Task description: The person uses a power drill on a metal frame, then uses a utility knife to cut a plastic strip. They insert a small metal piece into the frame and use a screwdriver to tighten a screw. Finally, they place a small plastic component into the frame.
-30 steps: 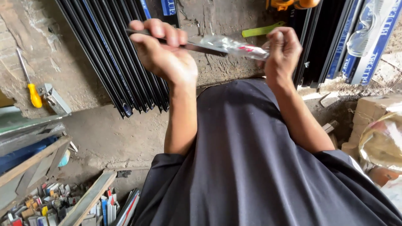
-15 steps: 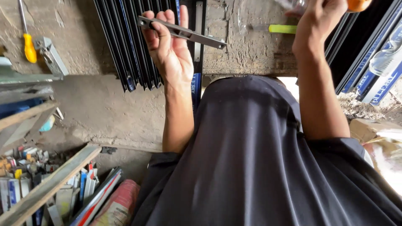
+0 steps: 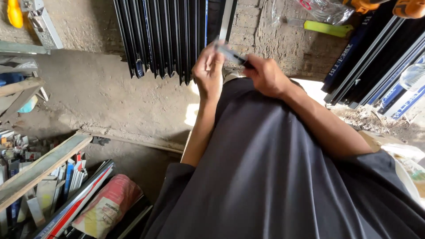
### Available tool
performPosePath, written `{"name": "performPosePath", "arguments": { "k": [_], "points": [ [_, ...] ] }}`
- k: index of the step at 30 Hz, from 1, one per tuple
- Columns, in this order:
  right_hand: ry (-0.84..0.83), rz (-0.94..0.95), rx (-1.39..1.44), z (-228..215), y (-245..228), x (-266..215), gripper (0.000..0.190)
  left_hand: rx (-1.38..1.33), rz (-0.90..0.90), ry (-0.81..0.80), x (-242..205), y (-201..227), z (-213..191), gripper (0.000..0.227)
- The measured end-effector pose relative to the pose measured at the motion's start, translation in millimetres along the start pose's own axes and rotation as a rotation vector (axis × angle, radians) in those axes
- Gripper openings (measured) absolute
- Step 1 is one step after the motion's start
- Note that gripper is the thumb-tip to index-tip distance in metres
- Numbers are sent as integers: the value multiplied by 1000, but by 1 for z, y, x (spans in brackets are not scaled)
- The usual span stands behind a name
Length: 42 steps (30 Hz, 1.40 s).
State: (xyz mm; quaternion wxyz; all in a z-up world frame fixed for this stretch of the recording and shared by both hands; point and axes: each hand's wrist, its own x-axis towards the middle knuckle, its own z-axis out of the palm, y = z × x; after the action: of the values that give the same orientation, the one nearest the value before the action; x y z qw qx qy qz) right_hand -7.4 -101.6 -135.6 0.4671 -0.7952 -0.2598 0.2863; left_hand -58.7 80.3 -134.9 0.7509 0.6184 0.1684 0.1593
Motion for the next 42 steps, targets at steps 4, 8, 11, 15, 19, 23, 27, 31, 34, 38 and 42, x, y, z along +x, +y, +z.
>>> {"name": "performPosePath", "arguments": {
  "k": [4, 8, 11, 15, 19, 23, 27, 31, 34, 38, 42],
  "points": [
    [163, 385, 1088, -22, 4, -4, 22, 1153, 104, -115, -5, -58, -18, 59],
    [230, 268, 1795, -36, 9, -14, 29, 1686, 114, -187, -10, -72, -10, 94],
    [229, 186, 1815, -35, 9, -17, 29, 1821, 129, -170, -4, -86, -8, 61],
    [247, 206, 1645, -45, 1, -25, 28, 1637, -8, -169, 6, -89, -12, 89],
    [301, 158, 632, -69, -4, -23, 19, 1382, -165, -112, 12, -48, -15, 56],
    [126, 55, 415, -96, -10, -10, 28, 934, -325, -196, 11, -1, -22, 51],
    [133, -97, 583, -99, -14, 9, 10, 877, -417, -351, 11, 20, -35, 49],
    [416, 173, 1266, -91, -35, 21, 12, 700, -317, -410, 6, 1, -52, 75],
    [315, 208, 1378, -74, -32, 19, 11, 734, -337, -417, 8, -6, -50, 88],
    [249, 345, 1203, -51, -12, 13, 44, 1020, -359, -308, 8, -27, -33, 80],
    [320, 434, 1173, -49, -4, 11, 37, 1216, -170, -272, -3, -76, -30, 83]
  ]
}}
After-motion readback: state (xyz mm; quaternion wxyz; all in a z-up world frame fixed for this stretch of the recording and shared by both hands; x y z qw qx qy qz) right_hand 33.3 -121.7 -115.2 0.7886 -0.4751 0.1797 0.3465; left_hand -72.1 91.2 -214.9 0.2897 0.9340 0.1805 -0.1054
